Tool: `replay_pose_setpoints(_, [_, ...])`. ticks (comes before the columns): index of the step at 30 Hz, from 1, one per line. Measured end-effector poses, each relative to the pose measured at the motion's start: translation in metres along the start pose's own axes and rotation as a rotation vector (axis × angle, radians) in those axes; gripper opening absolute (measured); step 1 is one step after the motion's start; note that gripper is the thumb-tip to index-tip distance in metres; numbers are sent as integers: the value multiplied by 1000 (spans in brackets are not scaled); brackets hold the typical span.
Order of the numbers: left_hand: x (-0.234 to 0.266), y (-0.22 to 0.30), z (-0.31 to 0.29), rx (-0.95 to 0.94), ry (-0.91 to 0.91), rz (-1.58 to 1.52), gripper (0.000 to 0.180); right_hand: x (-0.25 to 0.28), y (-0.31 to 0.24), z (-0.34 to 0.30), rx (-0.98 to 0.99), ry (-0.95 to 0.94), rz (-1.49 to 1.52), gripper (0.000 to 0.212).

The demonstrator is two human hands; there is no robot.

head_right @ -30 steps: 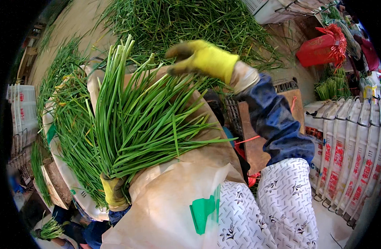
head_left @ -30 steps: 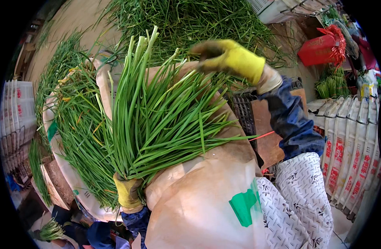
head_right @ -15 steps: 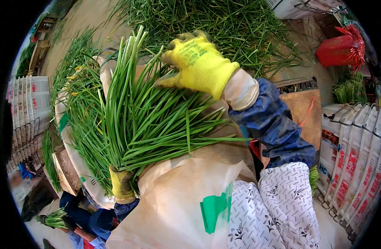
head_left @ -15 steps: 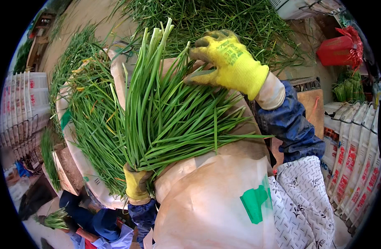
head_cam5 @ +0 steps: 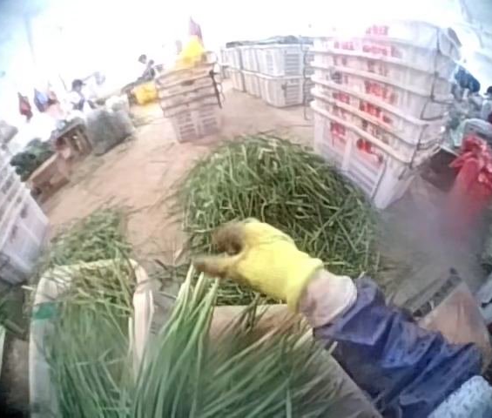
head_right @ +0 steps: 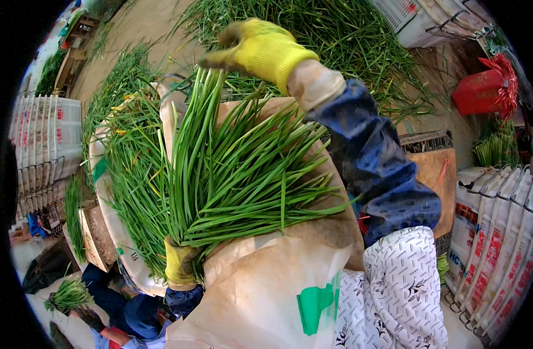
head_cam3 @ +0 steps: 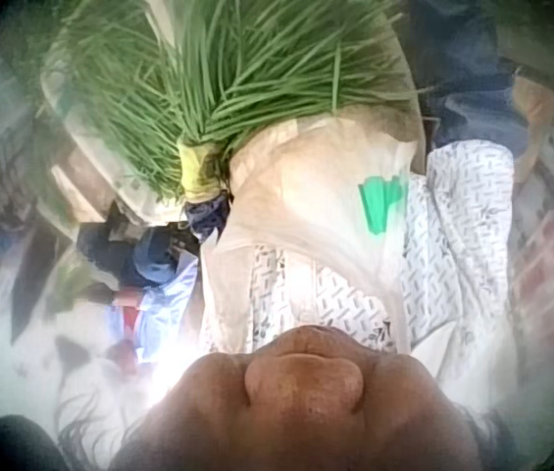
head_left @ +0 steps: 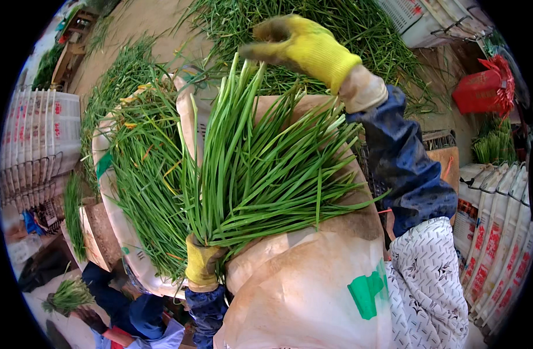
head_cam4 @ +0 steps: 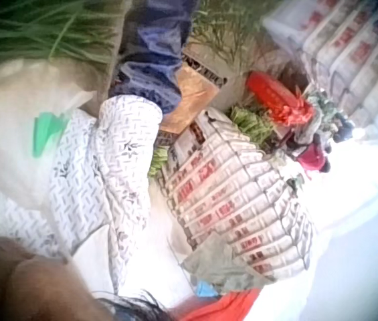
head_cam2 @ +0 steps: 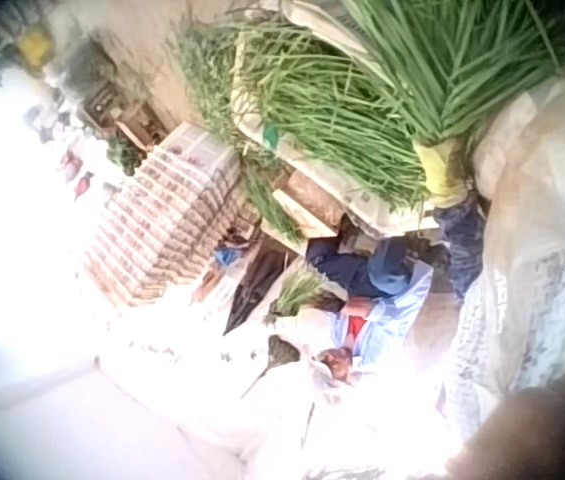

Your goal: The person bunches green onions together by hand, secures them with a red tie, and places them into a crate.

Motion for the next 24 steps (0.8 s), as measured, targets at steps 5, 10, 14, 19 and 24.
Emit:
replay_pose_setpoints(5, [-6,6,-4,-53,19,49,40,4,-1,7,-115,-284,117,25])
replay_pose_setpoints(10, [-7,0,2,31,-67,-51,37,57,44,10,-203,390,188,23])
replay_pose_setpoints(14, [-8,13,-2,-28,-43,19,34,90,105,16,-365,312,-534,46])
replay_pose_setpoints(19, [-6,10,-1,-30,-51,35,34,11,58,26,342,-225,-31,56])
replay_pose_setpoints(24, [-5,3,-8,16,77,28,36,-34,27,14,120,-281,468,33])
Point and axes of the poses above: each hand's wrist, its own z-axis towards the middle knuckle, its own x-axis out of the back of the hand, y = z × x, the point moved 3 cm from there along z, towards the middle knuckle, and after that the axes turned 14 degrees about x, right-handed, at the moved point
